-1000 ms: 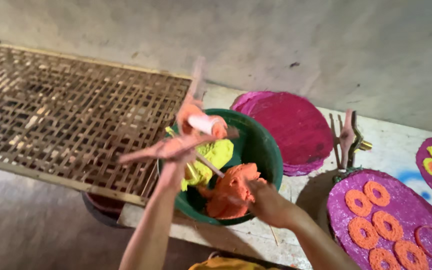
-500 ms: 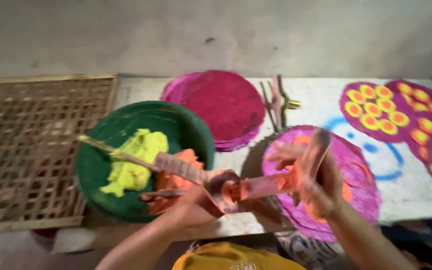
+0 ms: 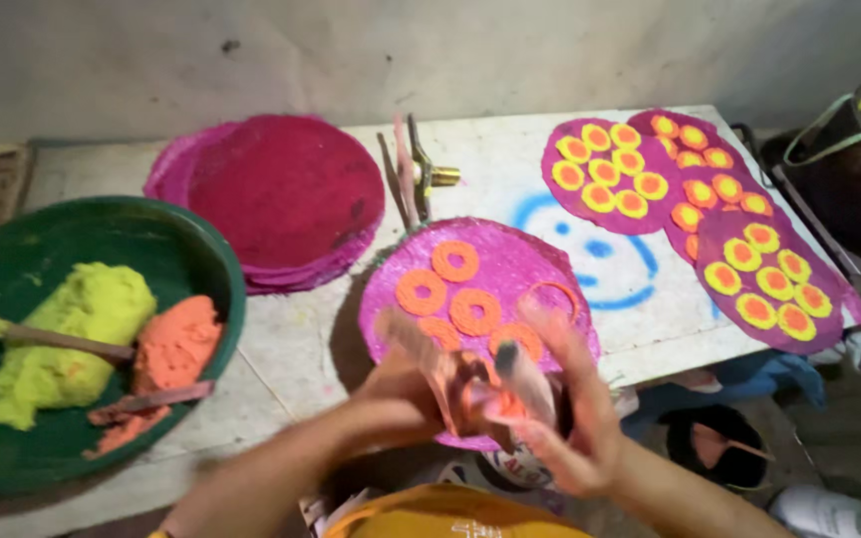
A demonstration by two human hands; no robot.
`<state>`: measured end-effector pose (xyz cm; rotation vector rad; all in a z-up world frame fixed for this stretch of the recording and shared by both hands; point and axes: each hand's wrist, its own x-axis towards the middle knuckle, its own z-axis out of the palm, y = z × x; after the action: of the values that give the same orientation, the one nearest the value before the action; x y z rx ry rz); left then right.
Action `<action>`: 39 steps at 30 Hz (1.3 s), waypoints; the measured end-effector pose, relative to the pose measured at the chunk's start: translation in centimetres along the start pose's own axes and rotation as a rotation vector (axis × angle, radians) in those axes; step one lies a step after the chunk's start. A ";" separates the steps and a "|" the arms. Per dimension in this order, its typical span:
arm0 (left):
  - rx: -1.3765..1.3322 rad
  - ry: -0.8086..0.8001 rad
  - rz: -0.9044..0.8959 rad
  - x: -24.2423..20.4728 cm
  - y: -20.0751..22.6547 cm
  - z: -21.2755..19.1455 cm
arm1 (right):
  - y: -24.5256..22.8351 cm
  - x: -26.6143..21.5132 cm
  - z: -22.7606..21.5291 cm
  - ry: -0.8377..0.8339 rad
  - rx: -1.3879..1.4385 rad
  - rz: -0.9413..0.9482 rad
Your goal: The person uses a wooden press tool and their hands to shape colored dough into small circular discs and ring shapes, then places them onto large pink circular mats.
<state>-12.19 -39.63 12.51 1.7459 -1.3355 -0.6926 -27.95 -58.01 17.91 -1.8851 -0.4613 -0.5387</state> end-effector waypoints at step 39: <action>0.217 0.639 -0.315 19.3 -31.1 -6.8 | 10.8 -12.0 -8.4 0.596 0.466 0.568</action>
<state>14.79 -52.88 -9.49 2.1351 -0.7211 -0.1155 -33.22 -70.45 5.67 -1.2413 0.3184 -0.5178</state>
